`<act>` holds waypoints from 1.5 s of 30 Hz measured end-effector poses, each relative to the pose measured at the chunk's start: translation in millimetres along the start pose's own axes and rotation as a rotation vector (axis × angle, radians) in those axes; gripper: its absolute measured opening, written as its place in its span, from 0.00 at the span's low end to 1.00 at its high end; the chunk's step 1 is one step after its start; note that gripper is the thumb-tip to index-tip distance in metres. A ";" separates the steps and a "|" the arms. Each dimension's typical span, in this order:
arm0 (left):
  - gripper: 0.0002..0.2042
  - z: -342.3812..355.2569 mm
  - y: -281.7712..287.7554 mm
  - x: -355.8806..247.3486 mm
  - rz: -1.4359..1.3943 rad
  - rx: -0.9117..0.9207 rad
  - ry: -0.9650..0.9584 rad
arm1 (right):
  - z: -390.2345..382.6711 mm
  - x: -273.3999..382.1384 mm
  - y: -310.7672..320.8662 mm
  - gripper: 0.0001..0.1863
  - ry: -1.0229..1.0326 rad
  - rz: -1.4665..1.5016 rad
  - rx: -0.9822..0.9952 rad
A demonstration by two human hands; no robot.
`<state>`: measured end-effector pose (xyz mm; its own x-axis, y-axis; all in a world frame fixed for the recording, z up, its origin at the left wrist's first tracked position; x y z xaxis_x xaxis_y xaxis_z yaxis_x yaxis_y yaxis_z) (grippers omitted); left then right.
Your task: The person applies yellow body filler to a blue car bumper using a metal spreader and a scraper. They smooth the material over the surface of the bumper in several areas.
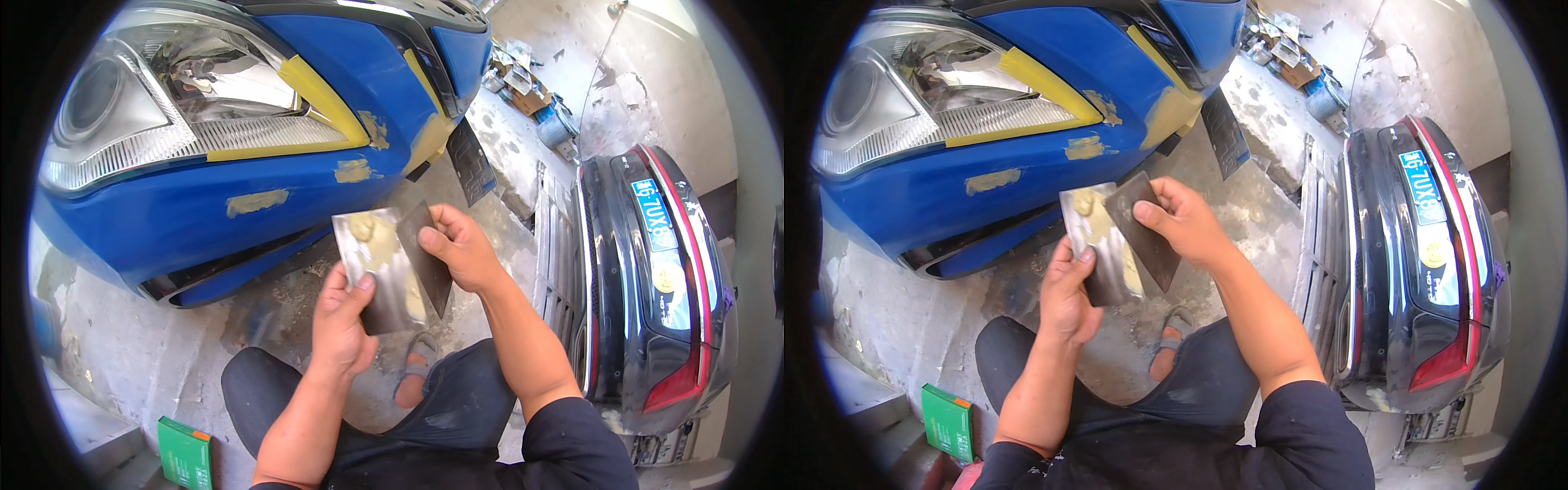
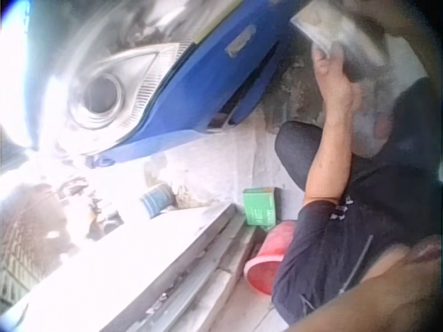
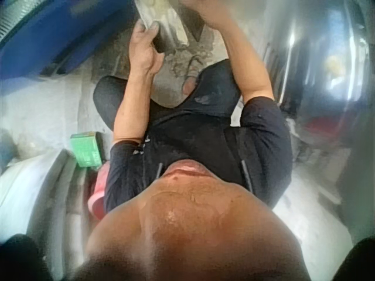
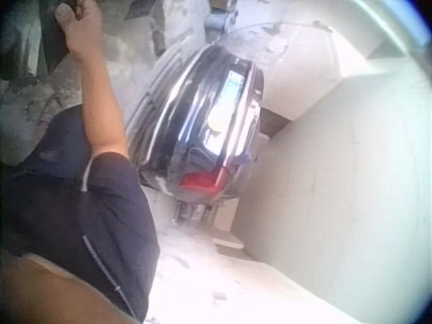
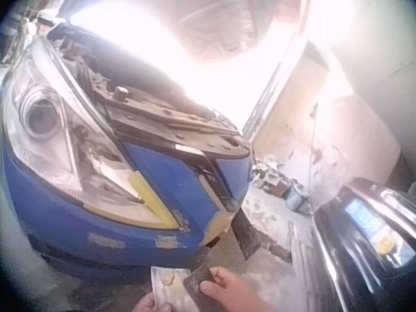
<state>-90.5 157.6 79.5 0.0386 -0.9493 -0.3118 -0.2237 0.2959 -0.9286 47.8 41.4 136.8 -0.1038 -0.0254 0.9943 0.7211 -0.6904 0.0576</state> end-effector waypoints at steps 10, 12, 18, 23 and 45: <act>0.13 -5.4 -7.9 -8.4 -0.007 -0.026 -0.114 | -30.2 2.8 18.5 0.19 0.195 -0.216 -0.228; 0.14 -2.9 -2.8 -2.1 0.027 -0.111 -0.192 | -49.2 10.9 -2.4 0.15 0.281 -0.700 -0.314; 0.14 0.6 -2.7 6.6 0.091 -0.157 -0.431 | -68.7 3.7 -28.0 0.20 0.915 -0.984 -0.043; 0.15 1.5 3.4 -8.7 0.039 -0.082 -0.420 | -66.1 -3.8 -3.9 0.24 0.924 -1.429 0.059; 0.12 13.7 21.7 -16.1 0.151 -0.025 -0.024 | -8.1 18.8 33.2 0.14 0.246 -0.494 -0.134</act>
<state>-82.6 180.7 61.6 0.0259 -0.8915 -0.4523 -0.2526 0.4319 -0.8658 64.2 12.1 156.7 -0.5750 0.1674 0.8008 0.4545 -0.7485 0.4828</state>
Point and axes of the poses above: each hand's wrist, its own z-axis towards the middle knuckle, its own y-axis out of the back of the hand, x = y × z, the point moved 2 cm from there along z, towards the middle knuckle, and after that the axes turned 11 degrees about y, right-handed, at the moved point
